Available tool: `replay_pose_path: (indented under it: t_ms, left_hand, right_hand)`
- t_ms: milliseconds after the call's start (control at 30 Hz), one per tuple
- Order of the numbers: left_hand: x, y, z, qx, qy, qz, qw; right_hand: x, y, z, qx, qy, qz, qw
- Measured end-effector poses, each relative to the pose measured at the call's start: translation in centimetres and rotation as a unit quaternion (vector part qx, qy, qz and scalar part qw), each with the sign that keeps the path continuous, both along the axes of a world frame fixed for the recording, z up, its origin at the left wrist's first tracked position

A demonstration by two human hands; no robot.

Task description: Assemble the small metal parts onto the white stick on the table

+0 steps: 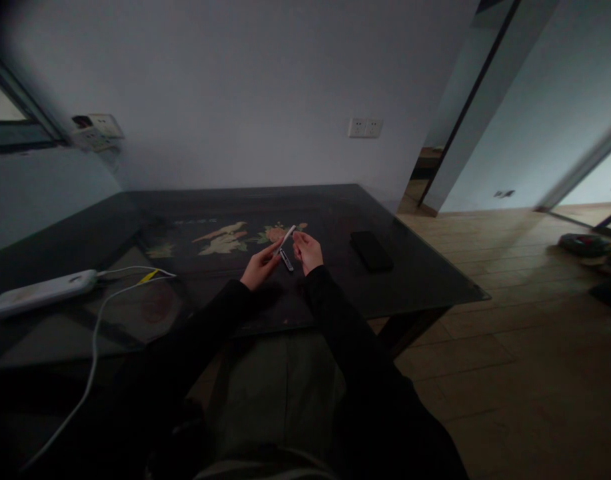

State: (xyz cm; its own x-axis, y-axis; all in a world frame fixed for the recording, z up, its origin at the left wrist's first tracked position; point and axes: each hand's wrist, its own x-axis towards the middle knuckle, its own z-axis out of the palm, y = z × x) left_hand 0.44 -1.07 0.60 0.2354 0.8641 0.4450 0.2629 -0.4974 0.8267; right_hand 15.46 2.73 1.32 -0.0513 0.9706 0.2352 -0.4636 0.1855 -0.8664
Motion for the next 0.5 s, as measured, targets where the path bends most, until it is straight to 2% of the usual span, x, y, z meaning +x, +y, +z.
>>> replay_pose_path:
  t_ms: [233,500]
  left_hand:
    - [0.02,-0.16,0.02,-0.028,-0.034,-0.068,0.997]
    - [-0.16,0.5,-0.16,-0.028,-0.031,-0.039,0.998]
  right_hand:
    - [0.02,-0.13,0.14,0.004,0.002,0.001,1.0]
    - [-0.02,-0.17,0.17,0.008,0.006,0.016,1.0]
